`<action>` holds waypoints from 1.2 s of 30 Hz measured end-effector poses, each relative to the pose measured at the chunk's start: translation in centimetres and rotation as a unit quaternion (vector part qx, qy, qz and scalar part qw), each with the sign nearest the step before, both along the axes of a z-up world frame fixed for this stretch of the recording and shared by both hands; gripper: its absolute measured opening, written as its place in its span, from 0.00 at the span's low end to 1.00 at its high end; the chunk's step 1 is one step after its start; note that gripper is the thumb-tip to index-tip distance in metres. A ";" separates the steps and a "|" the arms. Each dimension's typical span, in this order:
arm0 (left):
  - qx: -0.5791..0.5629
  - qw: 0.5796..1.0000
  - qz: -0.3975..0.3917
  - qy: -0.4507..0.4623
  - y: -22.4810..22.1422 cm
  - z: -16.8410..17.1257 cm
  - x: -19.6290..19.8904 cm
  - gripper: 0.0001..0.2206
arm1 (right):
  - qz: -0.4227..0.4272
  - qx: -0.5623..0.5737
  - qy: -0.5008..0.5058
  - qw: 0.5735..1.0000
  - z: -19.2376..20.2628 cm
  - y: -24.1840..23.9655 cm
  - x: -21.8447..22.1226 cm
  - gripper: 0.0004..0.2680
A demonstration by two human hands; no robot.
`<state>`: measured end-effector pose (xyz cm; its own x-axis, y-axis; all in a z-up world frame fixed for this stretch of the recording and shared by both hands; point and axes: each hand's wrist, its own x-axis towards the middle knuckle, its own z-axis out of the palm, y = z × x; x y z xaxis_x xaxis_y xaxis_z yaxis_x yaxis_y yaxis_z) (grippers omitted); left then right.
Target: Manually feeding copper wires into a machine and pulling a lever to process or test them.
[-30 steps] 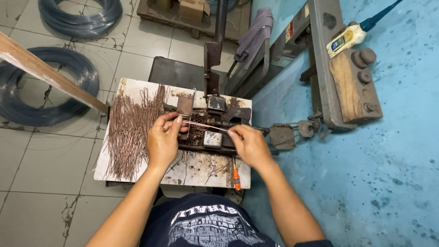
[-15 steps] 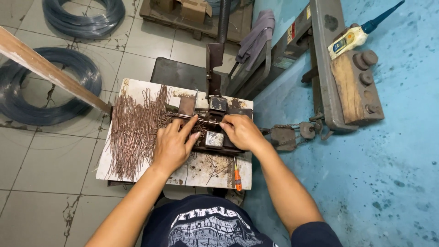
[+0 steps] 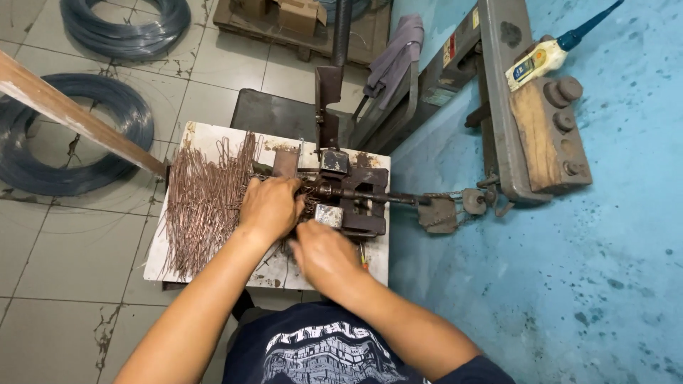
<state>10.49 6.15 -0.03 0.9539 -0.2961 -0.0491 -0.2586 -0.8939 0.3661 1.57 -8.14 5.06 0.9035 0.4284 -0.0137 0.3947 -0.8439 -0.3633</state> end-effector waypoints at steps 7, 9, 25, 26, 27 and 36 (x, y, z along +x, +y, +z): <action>0.018 0.995 -0.026 -0.100 -1.3 -0.9 -1.4 0.20 | -0.083 0.187 0.150 0.967 6.2 -6.7 0.8 0.12; 0.005 0.995 -0.024 -0.095 -1.3 -0.5 -1.5 0.19 | -0.282 0.133 0.080 0.947 5.5 -11.1 1.5 0.11; -0.090 0.996 0.001 0.003 -0.7 3.8 -2.0 0.30 | -0.203 0.014 0.175 0.963 -6.5 -19.5 7.7 0.09; -0.098 0.995 -0.010 -0.015 -0.6 3.5 -2.1 0.32 | -0.187 0.040 0.150 0.970 -7.4 -20.1 8.1 0.14; -0.105 0.994 -0.021 -0.032 -0.5 3.1 -2.1 0.35 | -0.171 0.066 0.126 0.975 -8.3 -20.6 8.5 0.19; -0.083 0.994 -0.051 -0.041 -0.1 2.0 -1.4 0.37 | -0.095 0.031 0.107 0.989 -9.8 -21.6 8.6 0.20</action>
